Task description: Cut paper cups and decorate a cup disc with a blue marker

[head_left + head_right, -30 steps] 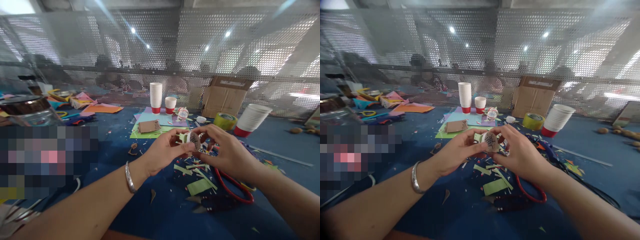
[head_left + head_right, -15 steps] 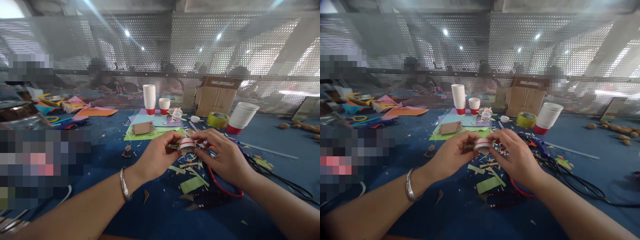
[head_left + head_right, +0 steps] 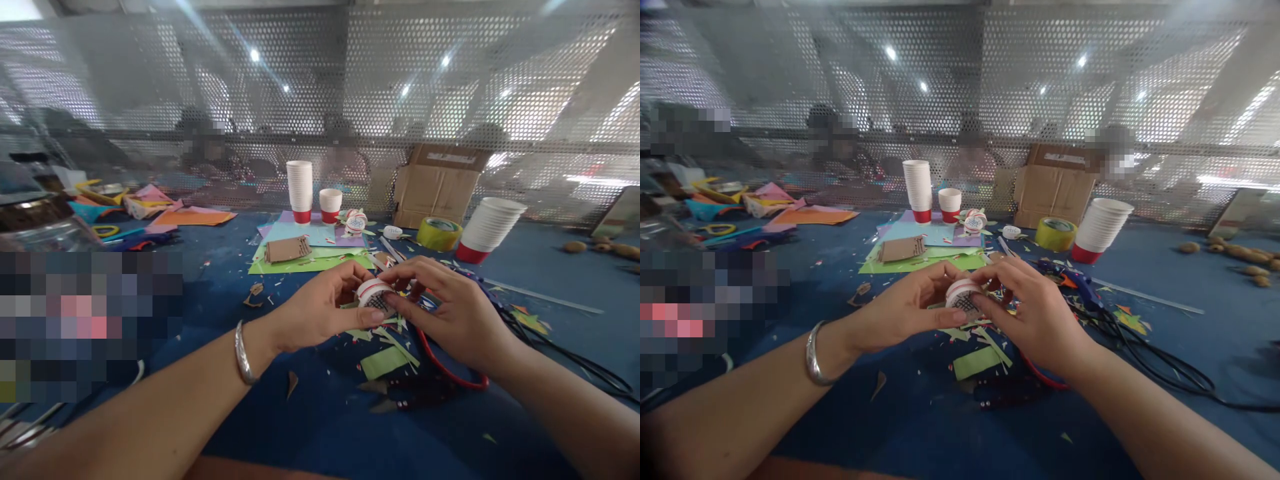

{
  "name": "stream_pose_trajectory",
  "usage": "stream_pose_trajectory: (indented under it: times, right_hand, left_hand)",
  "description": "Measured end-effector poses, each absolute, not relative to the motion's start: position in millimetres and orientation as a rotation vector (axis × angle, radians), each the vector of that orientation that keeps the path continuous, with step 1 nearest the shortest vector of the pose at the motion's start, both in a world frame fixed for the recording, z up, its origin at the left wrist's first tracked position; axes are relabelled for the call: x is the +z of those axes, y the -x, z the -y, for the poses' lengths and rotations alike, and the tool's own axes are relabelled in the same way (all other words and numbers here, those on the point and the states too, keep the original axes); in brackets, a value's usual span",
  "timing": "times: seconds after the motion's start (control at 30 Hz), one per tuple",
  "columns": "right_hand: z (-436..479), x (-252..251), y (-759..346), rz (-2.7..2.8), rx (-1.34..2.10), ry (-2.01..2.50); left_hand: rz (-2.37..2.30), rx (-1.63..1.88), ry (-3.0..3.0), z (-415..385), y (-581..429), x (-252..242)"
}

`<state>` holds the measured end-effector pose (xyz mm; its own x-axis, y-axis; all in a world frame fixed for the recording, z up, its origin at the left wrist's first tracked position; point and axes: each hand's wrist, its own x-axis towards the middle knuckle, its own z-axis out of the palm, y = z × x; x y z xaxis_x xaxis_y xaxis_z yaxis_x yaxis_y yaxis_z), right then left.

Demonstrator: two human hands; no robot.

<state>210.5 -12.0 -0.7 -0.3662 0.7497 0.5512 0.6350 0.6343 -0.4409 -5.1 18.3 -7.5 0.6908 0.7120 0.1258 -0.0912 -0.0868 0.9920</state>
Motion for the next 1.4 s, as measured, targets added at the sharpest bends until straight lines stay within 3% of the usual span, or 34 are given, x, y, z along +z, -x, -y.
stream_pose_trajectory:
  times: [0.9, 1.13, 1.4]
  right_hand:
    - [15, -5, -205, 2.027, 0.013, 1.085]
    - [8, -5, -209, 1.886, 0.168, 1.27]
    - [2, -1, -213, 1.817, 0.583, 1.362]
  left_hand:
    - [-0.629, 0.717, -1.054, -22, 4, -1]
    - [-0.635, 0.73, -1.041, -21, 4, -2]
    - [-0.639, 0.743, -1.065, -26, 6, -3]
